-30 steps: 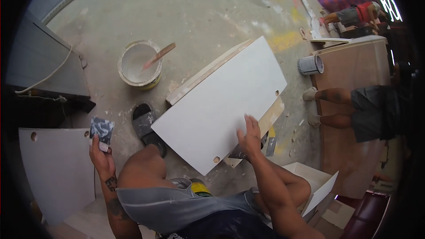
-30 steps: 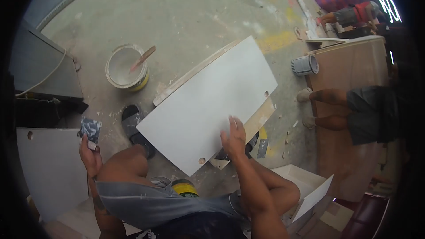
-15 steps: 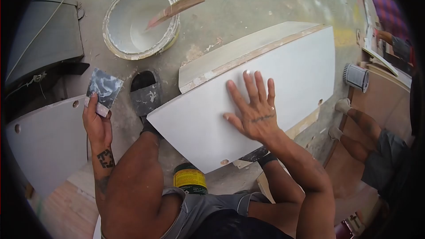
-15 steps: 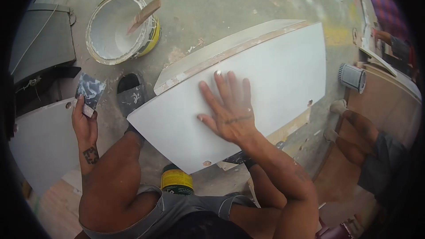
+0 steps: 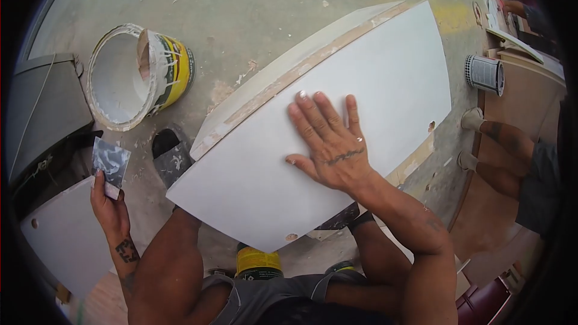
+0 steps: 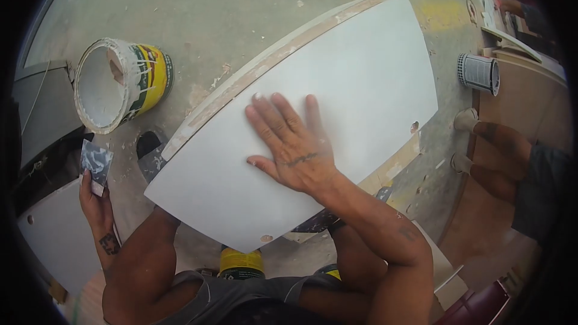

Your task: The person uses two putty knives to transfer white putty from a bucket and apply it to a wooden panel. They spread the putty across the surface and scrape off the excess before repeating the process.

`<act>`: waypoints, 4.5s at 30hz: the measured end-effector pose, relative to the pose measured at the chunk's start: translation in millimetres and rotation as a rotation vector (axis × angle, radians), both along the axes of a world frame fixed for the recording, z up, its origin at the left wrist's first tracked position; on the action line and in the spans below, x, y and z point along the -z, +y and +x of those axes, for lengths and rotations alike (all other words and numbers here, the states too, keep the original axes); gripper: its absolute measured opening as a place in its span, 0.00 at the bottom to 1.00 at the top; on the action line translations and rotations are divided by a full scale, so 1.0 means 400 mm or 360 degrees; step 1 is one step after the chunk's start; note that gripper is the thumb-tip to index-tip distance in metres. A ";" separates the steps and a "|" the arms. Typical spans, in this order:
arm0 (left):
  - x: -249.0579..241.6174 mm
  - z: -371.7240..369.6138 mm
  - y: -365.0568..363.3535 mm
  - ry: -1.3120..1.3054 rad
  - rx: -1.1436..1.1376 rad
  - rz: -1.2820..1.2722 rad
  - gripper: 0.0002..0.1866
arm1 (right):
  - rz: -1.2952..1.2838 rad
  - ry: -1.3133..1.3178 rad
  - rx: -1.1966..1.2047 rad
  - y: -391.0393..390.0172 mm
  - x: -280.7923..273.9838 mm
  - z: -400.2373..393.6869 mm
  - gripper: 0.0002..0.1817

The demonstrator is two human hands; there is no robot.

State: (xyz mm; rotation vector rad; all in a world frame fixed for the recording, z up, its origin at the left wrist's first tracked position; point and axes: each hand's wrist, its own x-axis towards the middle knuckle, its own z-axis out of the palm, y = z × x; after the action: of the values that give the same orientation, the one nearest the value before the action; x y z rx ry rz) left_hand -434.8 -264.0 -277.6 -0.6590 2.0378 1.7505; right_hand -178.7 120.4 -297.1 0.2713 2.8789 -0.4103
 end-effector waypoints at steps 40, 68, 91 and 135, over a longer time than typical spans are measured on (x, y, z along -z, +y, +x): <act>0.046 -0.033 -0.092 0.0007 -0.0265 0.0802 0.10 | -0.0817 0.0225 0.1493 -0.181 -0.204 0.125 0.24; 0.031 -0.090 -0.025 0.0250 -0.0133 0.0664 0.15 | -0.0960 0.0448 0.0565 -0.241 -0.176 -0.608 0.13; -0.093 -0.272 0.041 0.0861 0.0825 0.0240 0.14 | -0.1410 0.1117 0.0675 -0.087 -0.628 -0.361 0.16; -0.066 -0.193 0.168 0.0399 0.0577 0.0944 0.18 | -0.1132 0.1337 0.0374 -0.138 -0.765 -0.295 0.22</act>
State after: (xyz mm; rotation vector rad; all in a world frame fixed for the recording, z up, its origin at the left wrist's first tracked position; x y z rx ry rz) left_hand -511.9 -196.8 -251.2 0.1089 1.5121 2.1232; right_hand -296.8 65.3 8.7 0.3655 3.1532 -1.9237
